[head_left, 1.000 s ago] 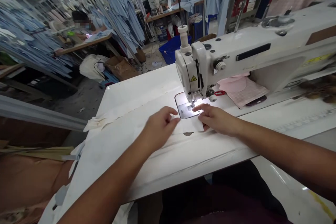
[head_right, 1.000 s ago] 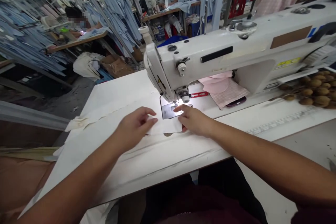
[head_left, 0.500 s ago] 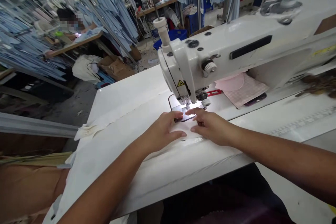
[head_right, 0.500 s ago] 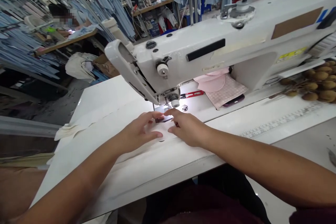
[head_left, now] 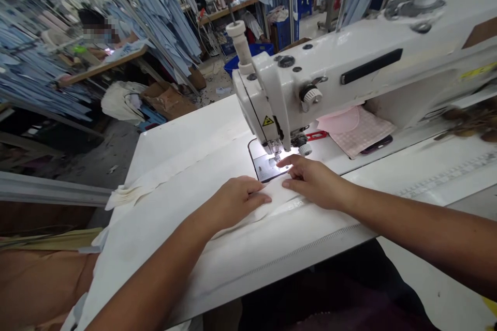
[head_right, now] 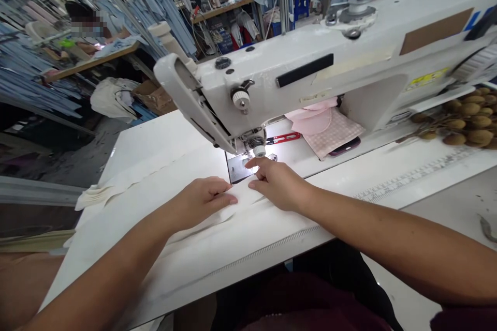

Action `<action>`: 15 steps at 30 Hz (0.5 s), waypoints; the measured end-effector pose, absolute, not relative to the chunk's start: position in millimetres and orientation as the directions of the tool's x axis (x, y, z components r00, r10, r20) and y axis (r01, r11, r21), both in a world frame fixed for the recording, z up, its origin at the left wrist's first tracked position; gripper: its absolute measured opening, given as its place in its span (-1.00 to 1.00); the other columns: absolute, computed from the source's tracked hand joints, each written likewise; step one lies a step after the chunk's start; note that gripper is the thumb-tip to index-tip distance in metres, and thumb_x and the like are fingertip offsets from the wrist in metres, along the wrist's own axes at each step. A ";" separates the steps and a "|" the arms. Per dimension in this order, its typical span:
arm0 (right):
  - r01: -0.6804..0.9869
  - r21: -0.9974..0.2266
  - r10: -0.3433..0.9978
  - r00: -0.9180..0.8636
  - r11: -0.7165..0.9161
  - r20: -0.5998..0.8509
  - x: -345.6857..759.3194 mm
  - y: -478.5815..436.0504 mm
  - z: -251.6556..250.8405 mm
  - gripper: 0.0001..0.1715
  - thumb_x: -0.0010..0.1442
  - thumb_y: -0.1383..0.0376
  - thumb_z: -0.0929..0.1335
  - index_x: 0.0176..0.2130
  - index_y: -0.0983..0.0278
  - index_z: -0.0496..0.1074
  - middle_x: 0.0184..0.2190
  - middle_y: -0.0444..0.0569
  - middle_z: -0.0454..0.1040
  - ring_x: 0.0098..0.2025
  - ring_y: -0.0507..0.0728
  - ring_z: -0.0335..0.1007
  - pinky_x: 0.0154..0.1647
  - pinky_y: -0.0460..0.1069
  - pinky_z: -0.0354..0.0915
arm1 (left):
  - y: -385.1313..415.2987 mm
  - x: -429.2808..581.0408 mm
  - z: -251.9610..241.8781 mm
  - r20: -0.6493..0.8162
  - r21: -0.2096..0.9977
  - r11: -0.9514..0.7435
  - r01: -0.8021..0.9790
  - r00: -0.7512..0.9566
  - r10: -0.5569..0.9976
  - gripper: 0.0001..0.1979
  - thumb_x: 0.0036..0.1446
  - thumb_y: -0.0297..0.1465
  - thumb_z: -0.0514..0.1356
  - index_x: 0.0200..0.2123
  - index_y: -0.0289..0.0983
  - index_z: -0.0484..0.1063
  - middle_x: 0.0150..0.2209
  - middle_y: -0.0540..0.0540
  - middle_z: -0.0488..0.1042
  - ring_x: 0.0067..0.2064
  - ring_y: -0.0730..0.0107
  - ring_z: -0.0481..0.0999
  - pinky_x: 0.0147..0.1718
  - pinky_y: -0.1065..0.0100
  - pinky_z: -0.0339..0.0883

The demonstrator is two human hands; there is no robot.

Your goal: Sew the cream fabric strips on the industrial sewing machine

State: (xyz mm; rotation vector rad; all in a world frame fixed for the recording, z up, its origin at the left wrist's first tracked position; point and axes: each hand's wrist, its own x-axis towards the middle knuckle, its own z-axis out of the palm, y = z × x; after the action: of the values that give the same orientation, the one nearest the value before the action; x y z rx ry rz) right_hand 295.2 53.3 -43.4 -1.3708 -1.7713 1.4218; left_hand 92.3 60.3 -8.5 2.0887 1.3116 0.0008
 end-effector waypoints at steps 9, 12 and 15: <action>0.408 -0.912 0.898 -0.383 -0.047 -0.218 294.6 51.3 -41.3 -0.58 0.14 0.26 0.30 0.01 0.25 0.27 -0.60 -0.26 0.14 -0.55 -0.01 0.11 -0.53 -0.09 0.04 | 65.2 112.0 -16.4 -0.321 0.695 -0.053 0.717 0.376 0.869 -0.73 0.07 -0.19 0.08 -0.51 -0.22 0.41 -0.53 0.05 0.35 -0.47 0.45 0.30 -0.49 0.40 0.17; 0.397 -0.916 0.897 -0.381 -0.060 -0.224 293.9 51.8 -41.4 -0.58 0.14 0.25 0.29 0.02 0.25 0.26 -0.59 -0.26 0.15 -0.54 -0.01 0.10 -0.53 -0.09 0.04 | 63.2 113.8 -18.9 -0.342 0.738 0.045 0.674 0.316 0.885 -0.81 0.01 -0.24 0.15 -0.50 -0.22 0.44 -0.56 0.07 0.34 -0.50 0.49 0.27 -0.51 0.43 0.15; 0.405 -0.913 0.898 -0.381 -0.054 -0.222 293.5 52.3 -41.7 -0.58 0.14 0.26 0.29 0.01 0.26 0.26 -0.59 -0.26 0.16 -0.54 -0.01 0.11 -0.53 -0.09 0.05 | 61.7 112.6 -19.6 -0.337 0.769 0.076 0.635 0.301 0.892 -0.85 -0.04 -0.27 0.21 -0.47 -0.22 0.47 -0.54 0.06 0.36 -0.49 0.49 0.28 -0.50 0.43 0.16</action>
State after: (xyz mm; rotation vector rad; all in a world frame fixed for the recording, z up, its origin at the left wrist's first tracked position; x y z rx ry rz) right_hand 293.5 52.3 -41.7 -1.3824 -1.7722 1.4331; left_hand 112.6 61.7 -19.6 1.6392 1.4155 0.3467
